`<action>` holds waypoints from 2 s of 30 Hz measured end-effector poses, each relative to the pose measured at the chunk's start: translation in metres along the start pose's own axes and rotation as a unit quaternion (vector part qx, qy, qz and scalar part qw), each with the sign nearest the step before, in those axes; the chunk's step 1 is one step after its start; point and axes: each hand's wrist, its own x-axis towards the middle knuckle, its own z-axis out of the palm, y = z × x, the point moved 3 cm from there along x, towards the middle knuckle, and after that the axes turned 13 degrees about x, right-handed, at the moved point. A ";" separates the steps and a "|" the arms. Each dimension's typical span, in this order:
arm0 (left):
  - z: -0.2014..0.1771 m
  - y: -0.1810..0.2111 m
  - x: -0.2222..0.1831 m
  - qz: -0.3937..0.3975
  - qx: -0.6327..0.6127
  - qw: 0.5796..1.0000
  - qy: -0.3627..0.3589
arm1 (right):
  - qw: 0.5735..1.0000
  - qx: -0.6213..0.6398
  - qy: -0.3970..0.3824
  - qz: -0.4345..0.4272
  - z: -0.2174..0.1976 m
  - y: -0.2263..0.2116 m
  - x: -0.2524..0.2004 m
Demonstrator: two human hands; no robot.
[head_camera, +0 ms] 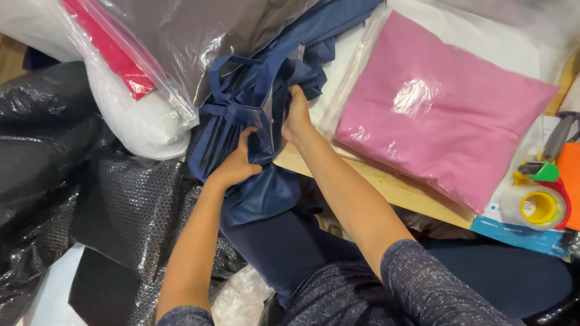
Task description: The person uses a lint roller on a pink garment inside a plastic bag, then folds a blue fabric item and places it into a black bubble-wrap mailer before sealing the mailer with adhesive tape.
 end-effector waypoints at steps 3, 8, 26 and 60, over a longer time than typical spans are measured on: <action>0.006 -0.010 0.022 -0.001 -0.003 1.000 0.002 | 1.000 -0.014 -0.007 0.010 0.001 0.002 0.040; 0.004 -0.011 0.049 -0.022 0.011 1.000 0.020 | 0.997 -0.071 0.016 0.010 0.005 -0.006 0.093; -0.040 -0.030 0.058 -0.023 0.278 0.956 0.087 | 0.667 -0.645 -0.369 -0.045 -0.148 0.070 -0.109; 0.026 0.038 0.143 0.195 0.463 0.830 0.240 | 0.216 -0.648 0.389 -0.618 -0.374 -0.441 -0.334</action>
